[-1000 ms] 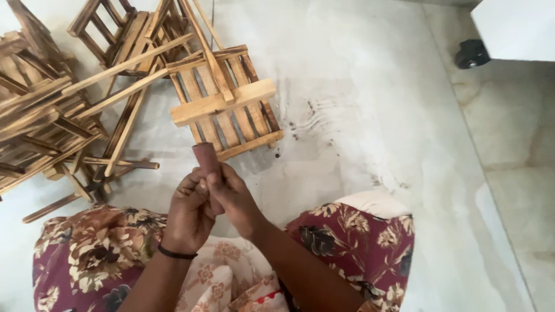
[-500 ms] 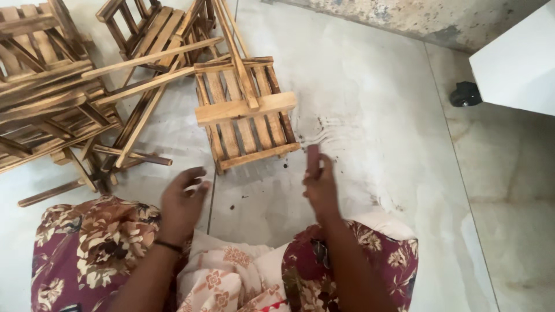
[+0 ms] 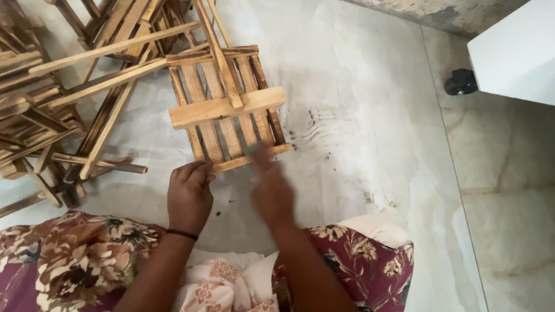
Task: The person sits on the floor sanding small wooden toy carts with a sanding block, rubbing the slatted sides and frames of each cart, turning the carts over and moving between several carts to smooth their surfaces.
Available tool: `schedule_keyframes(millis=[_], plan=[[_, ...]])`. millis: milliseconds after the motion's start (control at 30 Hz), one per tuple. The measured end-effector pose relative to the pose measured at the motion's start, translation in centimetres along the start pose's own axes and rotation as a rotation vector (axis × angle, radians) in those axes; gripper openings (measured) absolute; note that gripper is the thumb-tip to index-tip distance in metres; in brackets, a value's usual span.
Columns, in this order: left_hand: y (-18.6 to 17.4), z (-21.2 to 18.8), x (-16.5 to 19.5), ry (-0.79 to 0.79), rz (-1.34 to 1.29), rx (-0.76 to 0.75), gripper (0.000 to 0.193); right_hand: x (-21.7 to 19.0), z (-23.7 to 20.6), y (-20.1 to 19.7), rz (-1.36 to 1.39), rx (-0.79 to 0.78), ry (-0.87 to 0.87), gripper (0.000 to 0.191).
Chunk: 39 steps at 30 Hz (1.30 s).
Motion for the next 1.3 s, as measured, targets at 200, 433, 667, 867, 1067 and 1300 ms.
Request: schedule_keyframes(millis=[200, 433, 667, 867, 1067, 1300], plan=[[0.3, -0.5, -0.5, -0.003, -0.010, 0.032, 0.020, -3.1, -1.6, 1.4, 0.160, 0.071, -0.041, 0.064], [0.0, -0.8, -1.1, 0.063, 0.081, 0.019, 0.024, -0.6, -1.4, 2.7, 0.150, 0.082, -0.008, 0.062], [0.1, -0.9, -1.4, 0.009, 0.018, 0.031, 0.022, 0.4, 0.0, 2.3, 0.131, -0.004, 0.160, 0.073], [-0.1, -1.0, -1.4, 0.003, 0.034, 0.019, 0.021, -3.6, -2.1, 2.2, 0.211, -0.046, -0.196, 0.052], [-0.3, -1.0, -1.3, -0.025, 0.008, 0.018, 0.022, 1.8, 1.8, 0.4, -0.014, -0.032, 0.277, 0.068], [-0.2, -0.5, -1.0, -0.048, 0.012, 0.017, 0.019, -2.6, -2.7, 4.8, 0.237, 0.036, -0.256, 0.053]])
Point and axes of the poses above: each hand's wrist, its own z-axis towards the middle knuckle, its own y-axis out of the palm, x = y × z, the point moved 1 cm from there along z, towards the middle knuckle, and after that the axes turned 6 degrees about x, right-handed, at the moved point
